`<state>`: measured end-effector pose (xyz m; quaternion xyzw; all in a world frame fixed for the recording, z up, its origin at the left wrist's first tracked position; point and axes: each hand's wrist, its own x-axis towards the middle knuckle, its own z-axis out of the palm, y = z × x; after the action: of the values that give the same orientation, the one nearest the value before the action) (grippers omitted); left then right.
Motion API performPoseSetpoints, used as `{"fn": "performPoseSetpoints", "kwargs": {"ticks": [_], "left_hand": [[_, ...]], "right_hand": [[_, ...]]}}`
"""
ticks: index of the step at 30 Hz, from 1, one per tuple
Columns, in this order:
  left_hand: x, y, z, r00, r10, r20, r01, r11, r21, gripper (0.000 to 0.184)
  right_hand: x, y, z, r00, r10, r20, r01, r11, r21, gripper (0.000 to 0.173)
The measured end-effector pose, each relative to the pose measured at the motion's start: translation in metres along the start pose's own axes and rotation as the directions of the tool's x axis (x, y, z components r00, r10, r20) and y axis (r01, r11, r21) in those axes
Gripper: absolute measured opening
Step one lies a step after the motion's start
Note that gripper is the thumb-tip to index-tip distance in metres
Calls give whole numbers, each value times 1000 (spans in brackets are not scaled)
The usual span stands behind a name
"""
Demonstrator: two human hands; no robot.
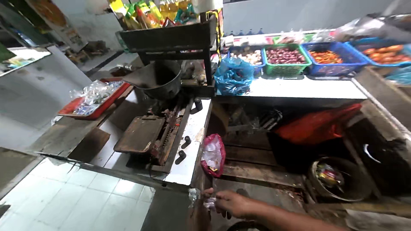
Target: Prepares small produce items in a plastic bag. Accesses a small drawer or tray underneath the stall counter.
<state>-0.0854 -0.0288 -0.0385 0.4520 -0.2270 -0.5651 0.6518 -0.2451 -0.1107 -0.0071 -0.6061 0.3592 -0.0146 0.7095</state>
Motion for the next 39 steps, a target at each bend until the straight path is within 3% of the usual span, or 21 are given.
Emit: {"fn": "performPoseSetpoints", "kwargs": {"ticks": [3,5,7,10,12,14,17,19,20,22,25,26,28,30,32,35,39], "left_hand": [[8,-12,24,997,-55,47,59,995,-86,38],[17,-16,50,996,-88,2,87,994,-58,32],[27,-21,80,991,-116,-63,114,993,-42,33],[49,-38,119,985,-147,-93,141,988,-70,37],[61,-49,146,988,-137,-72,137,991,-7,39],[75,-56,174,994,-113,-3,113,993,38,39],[95,-65,206,989,-83,118,74,994,83,36],[107,-70,232,986,-92,138,81,993,84,35],[114,-73,245,986,-103,131,90,991,99,34],[126,-80,272,986,-107,124,83,978,189,33],[139,-96,304,976,-131,174,71,947,315,31],[144,-102,315,969,-148,199,71,935,348,30],[156,-115,335,949,-166,269,54,924,378,28],[168,-126,356,927,-181,328,40,918,394,26],[179,-134,376,900,-230,370,61,908,415,30],[193,-153,403,824,-362,436,154,883,443,37],[214,-179,426,633,-521,572,178,818,547,19]], "right_hand": [[-25,16,-24,999,17,-32,-6,949,316,29],[-30,31,-43,998,4,-66,22,922,386,25],[-36,37,-72,995,-17,-94,41,966,254,28],[-51,39,-124,987,-123,-106,112,988,-103,33],[-64,49,-155,977,-165,-133,144,977,-156,35],[-76,59,-189,974,-140,-177,152,987,54,35],[-96,68,-231,981,-55,-185,141,860,490,34],[-110,71,-252,966,-70,-250,197,825,530,35],[-117,70,-261,944,-97,-316,242,854,460,36],[-132,65,-275,856,-214,-471,302,946,119,48],[-145,61,-289,711,-422,-562,256,900,-352,81],[-148,64,-295,711,-431,-556,208,884,-419,78],[-155,71,-309,763,-346,-546,98,897,-431,51],[-162,81,-324,784,-256,-565,21,921,-388,34],[-172,93,-337,783,-200,-589,40,961,-274,34],[-187,120,-346,759,-173,-628,191,981,-39,44],[-198,137,-349,678,76,-731,248,913,324,56]]}}
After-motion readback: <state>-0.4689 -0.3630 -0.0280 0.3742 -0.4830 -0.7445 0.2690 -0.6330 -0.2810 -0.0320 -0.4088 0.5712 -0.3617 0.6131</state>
